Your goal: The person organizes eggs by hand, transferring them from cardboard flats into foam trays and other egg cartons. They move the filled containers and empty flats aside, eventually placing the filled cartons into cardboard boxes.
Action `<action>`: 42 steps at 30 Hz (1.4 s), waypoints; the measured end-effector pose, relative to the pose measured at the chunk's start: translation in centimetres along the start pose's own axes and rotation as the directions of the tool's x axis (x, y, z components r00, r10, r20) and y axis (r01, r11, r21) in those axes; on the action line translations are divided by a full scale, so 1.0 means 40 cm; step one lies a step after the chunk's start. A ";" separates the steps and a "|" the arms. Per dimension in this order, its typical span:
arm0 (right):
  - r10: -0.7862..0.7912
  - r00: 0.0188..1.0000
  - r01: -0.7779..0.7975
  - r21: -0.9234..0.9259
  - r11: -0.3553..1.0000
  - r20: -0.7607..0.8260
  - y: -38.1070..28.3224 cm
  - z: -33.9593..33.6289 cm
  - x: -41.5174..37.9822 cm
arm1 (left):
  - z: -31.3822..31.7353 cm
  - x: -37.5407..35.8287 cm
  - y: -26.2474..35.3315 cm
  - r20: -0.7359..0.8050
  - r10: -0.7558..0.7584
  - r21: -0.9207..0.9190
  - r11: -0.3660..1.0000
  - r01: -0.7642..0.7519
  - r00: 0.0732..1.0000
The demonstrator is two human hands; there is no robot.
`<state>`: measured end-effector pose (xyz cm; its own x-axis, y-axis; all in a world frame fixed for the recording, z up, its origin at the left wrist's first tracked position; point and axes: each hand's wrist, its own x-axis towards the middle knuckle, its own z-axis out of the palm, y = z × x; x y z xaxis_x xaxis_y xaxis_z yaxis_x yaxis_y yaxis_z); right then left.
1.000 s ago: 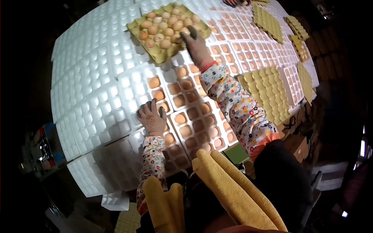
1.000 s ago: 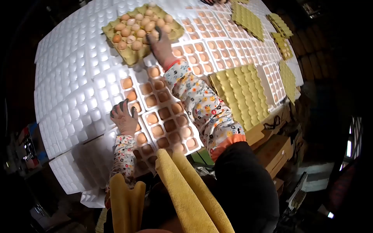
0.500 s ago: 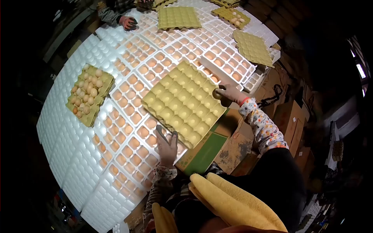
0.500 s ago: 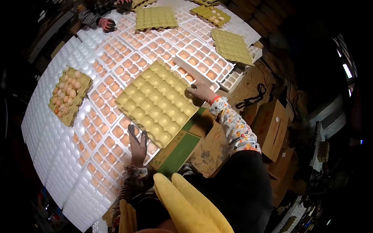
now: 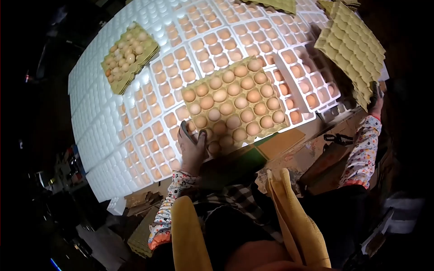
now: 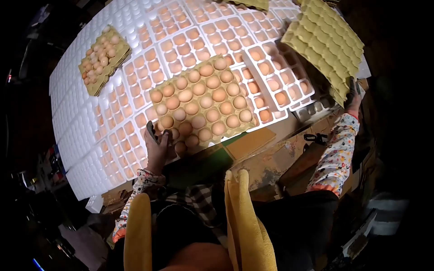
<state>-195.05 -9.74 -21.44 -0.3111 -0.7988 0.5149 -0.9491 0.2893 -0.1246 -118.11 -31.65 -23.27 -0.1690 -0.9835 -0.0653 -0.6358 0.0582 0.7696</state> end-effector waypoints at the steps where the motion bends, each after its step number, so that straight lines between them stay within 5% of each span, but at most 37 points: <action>1: 0.167 0.986 -0.164 0.247 0.955 0.010 0.154 0.032 0.019 | 0.007 -0.026 -0.031 0.037 -0.104 -0.092 0.990 0.107 0.994; 2: 0.018 0.992 -0.002 -0.130 0.992 0.123 0.355 0.054 0.025 | 0.006 -0.038 -0.010 0.158 -0.232 -0.214 0.941 0.263 0.960; 3: -0.132 0.964 0.226 -0.449 0.864 0.231 0.520 0.068 0.040 | 0.004 -0.042 0.012 0.290 -0.329 -0.317 0.853 0.414 0.899; 4: 0.301 0.953 -0.258 -0.448 0.856 0.026 0.268 0.025 0.138 | 0.045 -0.047 -0.059 0.354 -0.290 -0.323 0.854 0.407 0.889; 5: 0.665 0.724 -0.682 -0.342 0.647 -0.184 -0.078 -0.039 0.259 | 0.053 -0.056 -0.020 0.294 -0.269 -0.251 0.904 0.345 0.917; 7: 0.510 0.860 -0.484 0.318 0.815 0.000 -0.374 -0.021 0.306 | 0.097 -0.049 -0.013 0.223 -0.401 -0.219 0.867 0.447 0.888; 8: 0.418 0.904 -0.382 0.613 0.691 0.092 -0.522 -0.013 0.329 | 0.116 -0.044 -0.029 0.247 -0.412 -0.218 0.858 0.464 0.877; 9: 0.327 0.923 -0.373 0.677 0.634 0.201 -0.777 -0.031 0.301 | 0.123 -0.034 -0.058 0.263 -0.429 -0.212 0.848 0.486 0.864; 10: 0.102 0.902 -0.400 0.720 0.568 0.420 -0.847 0.059 0.238 | 0.110 -0.027 -0.083 0.266 -0.451 -0.206 0.837 0.507 0.852; 12: 0.031 0.886 -0.397 0.721 0.568 0.463 -1.012 0.207 0.098 | 0.102 -0.010 -0.041 0.286 -0.319 -0.512 0.746 0.425 0.904; 13: -0.021 0.879 -0.383 0.731 0.564 0.477 -1.101 0.263 0.040 | 0.050 -0.003 0.041 0.170 -0.262 -0.529 0.789 0.312 0.950; 14: -0.131 0.814 -0.277 0.575 0.770 0.566 -1.081 0.325 0.013 | 0.078 -0.012 0.018 0.149 -0.317 -0.540 0.768 0.346 0.937; 16: -0.077 0.689 -0.302 0.382 0.873 0.721 -1.118 0.316 0.048 | 0.036 -0.014 0.045 0.157 -0.420 -0.507 0.742 0.438 0.894; 17: 0.043 0.612 -0.499 0.343 0.796 0.790 -1.177 0.251 0.072 | -0.014 -0.019 0.104 0.184 -0.469 -0.454 0.739 0.498 0.864; 19: 0.181 0.692 -0.653 0.499 0.570 0.699 -1.198 0.255 0.017 | -0.050 -0.025 0.068 0.157 -0.384 -0.548 0.733 0.404 0.910; 20: 0.191 0.785 -0.540 0.501 0.676 0.589 -1.245 0.225 -0.006 | -0.080 -0.036 0.029 0.181 -0.361 -0.635 0.667 0.389 0.915; 22: 0.029 0.722 -0.560 0.560 0.610 0.691 -1.361 0.150 -0.041 | -0.156 -0.062 -0.073 0.169 -0.284 -0.715 0.624 0.316 0.944; 23: 0.072 0.669 -0.706 0.602 0.373 0.740 -1.472 0.101 -0.054 | -0.210 -0.069 -0.125 0.127 -0.222 -0.716 0.654 0.244 0.967; 24: 0.222 0.695 -0.715 0.626 0.310 0.684 -1.503 0.176 -0.112 | -0.267 -0.077 -0.187 0.056 -0.203 -0.616 0.763 0.194 0.978; 25: 0.140 0.742 -0.651 0.655 0.384 0.656 -1.651 0.088 -0.099 | -0.320 -0.081 -0.242 -0.024 -0.175 -0.512 0.848 0.138 0.984; 27: 0.164 0.821 -0.571 0.774 0.274 0.547 -1.741 0.212 -0.172 | -0.439 -0.086 -0.316 -0.027 -0.221 -0.435 0.881 0.188 0.975; 29: 0.185 0.846 -0.528 0.733 0.430 0.501 -1.871 0.230 -0.192 | -0.464 -0.073 -0.477 0.038 -0.225 -0.452 0.865 0.217 0.974; 31: 0.107 0.670 -0.649 0.508 0.566 0.735 -1.868 0.308 -0.207 | -0.579 -0.070 -0.506 0.261 -0.228 -0.152 0.950 0.273 0.938; 32: 0.168 0.796 -0.436 0.358 0.826 0.581 -1.930 0.275 -0.208 | -0.540 -0.090 -0.575 0.189 -0.134 0.031 0.991 0.130 0.973; 33: 0.157 0.902 -0.216 0.107 0.970 0.401 -2.012 0.207 -0.200 | -0.606 -0.121 -0.503 0.215 -0.129 0.402 0.915 0.032 0.968; 35: -0.075 0.955 -0.010 0.287 0.958 0.286 -2.114 0.107 -0.189 | -0.710 -0.165 -0.454 0.458 0.109 0.381 0.872 -0.306 0.882; 37: -0.192 0.750 -0.233 0.524 0.819 0.633 -2.177 0.088 -0.223 | -0.634 -0.196 -0.543 0.581 0.313 0.378 0.714 -0.589 0.751; 39: -0.422 0.562 -0.042 0.534 0.844 0.711 -2.260 0.059 -0.299 | -0.593 -0.179 -0.582 0.550 0.291 0.410 0.722 -0.557 0.783; 41: -0.613 0.592 0.637 0.162 0.753 0.523 -2.301 0.089 -0.386 | -0.614 -0.167 -0.565 0.427 0.306 0.228 0.874 -0.428 0.851; 42: -0.668 0.613 0.723 0.041 0.690 0.423 -2.283 0.142 -0.417 | -0.604 -0.160 -0.582 0.288 0.284 0.002 0.955 -0.297 0.915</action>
<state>-103.46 -25.86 -23.46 0.4221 -0.9057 0.0400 -0.8814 -0.3996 0.2519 -84.04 -30.85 -25.43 -0.5519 -0.8336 -0.0237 -0.5585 0.3484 0.7528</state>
